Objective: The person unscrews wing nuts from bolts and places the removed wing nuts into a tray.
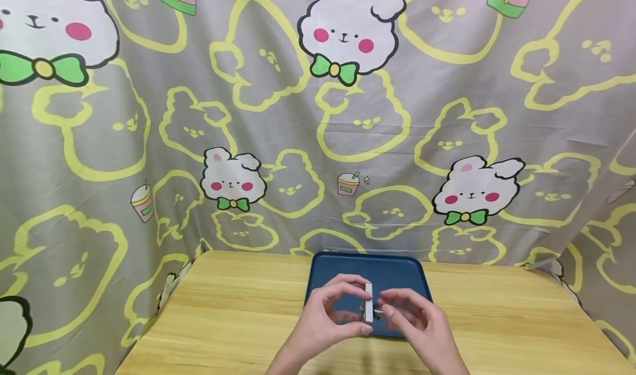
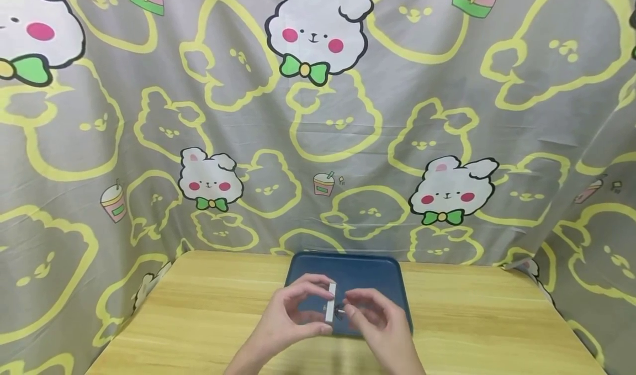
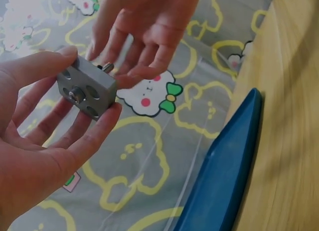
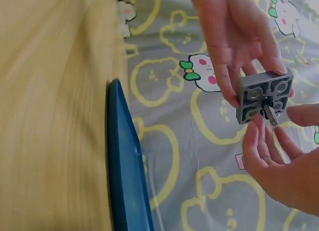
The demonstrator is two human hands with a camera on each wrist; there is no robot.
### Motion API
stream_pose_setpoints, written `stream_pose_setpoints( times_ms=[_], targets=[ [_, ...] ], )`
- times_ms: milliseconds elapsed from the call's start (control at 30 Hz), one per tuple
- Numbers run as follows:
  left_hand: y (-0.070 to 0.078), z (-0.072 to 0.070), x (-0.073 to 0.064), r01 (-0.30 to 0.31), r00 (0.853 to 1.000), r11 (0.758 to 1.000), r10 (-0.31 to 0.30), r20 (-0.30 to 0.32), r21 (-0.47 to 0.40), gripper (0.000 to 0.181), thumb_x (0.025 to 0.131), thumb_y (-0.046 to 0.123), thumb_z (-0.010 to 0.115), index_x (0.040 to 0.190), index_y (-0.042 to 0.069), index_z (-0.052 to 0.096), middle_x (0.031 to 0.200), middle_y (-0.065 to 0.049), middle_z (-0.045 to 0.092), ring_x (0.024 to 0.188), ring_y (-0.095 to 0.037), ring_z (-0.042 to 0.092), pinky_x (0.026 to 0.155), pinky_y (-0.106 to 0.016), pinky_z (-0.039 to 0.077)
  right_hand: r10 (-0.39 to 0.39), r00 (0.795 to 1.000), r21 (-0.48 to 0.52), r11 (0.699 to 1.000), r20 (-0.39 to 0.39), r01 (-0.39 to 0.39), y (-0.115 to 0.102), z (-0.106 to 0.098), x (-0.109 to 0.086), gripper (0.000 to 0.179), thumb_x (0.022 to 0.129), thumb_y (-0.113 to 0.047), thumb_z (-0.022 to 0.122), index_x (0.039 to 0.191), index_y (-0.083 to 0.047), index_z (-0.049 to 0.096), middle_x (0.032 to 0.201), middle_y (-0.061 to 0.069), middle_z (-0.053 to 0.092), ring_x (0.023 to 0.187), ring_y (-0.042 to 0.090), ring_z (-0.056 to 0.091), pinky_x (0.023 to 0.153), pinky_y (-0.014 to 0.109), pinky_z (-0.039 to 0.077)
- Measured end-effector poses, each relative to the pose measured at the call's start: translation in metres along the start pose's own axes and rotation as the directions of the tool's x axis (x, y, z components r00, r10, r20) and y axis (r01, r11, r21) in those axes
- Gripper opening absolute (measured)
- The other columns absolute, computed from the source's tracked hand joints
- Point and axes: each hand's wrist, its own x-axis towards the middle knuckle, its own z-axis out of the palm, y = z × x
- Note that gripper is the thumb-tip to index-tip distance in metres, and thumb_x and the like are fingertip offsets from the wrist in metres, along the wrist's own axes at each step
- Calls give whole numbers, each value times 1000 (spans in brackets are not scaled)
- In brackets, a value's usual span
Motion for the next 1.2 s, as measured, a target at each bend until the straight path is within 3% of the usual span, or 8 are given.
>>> stream_pose_setpoints(
  times_ms=[100,200,700,800,1033,1133,1200],
  targets=[
    [-1,3,0,15,1000,1000,-15,9,14,38,87,-1,81,123,-1,68,140,-16,54,131,-32,52,89,-46,61,120,987,55,990,108,-127,3,-7,5,39,99,-22,71,128,3,64,116,15,68,101,26,73,84,41,63],
    [-1,5,-1,21,1000,999,-22,13,26,37,87,0,81,122,1,68,140,-16,54,131,-32,52,88,-46,62,158,969,87,980,190,-177,6,-12,7,42,100,-24,70,129,5,63,114,14,68,101,28,72,88,43,62],
    [-7,7,-1,21,1000,998,-21,11,66,33,85,2,83,116,6,72,137,-11,56,128,-29,53,83,-45,63,112,961,100,985,255,-141,13,-17,10,32,99,-14,70,123,7,65,108,11,69,98,23,73,84,39,63],
    [-8,7,-1,-13,1000,998,12,15,68,32,86,1,82,116,4,72,136,-14,56,126,-30,55,82,-45,63,95,964,88,989,248,-120,12,-17,9,32,98,-12,72,122,7,64,107,13,70,98,24,74,83,39,63],
    [-8,6,-1,-12,1000,998,11,7,66,32,87,2,82,118,5,71,135,-16,57,125,-29,59,81,-44,64,-7,980,-1,1000,199,7,9,-11,6,29,93,-10,77,115,5,66,108,17,69,96,24,74,83,33,63],
    [-8,4,-1,-15,1000,999,14,13,49,33,89,2,80,120,2,69,136,-22,55,123,-31,61,82,-44,63,-150,975,-83,983,162,165,11,-7,2,22,90,-6,79,109,-2,69,105,11,70,92,19,72,81,30,63],
    [-8,4,-1,-7,1000,999,7,16,34,35,89,2,79,122,-1,68,136,-23,54,123,-32,61,83,-44,63,-303,943,-145,936,141,322,14,-3,0,23,87,-1,81,105,-9,71,102,5,70,89,17,71,76,30,64]
  ],
)
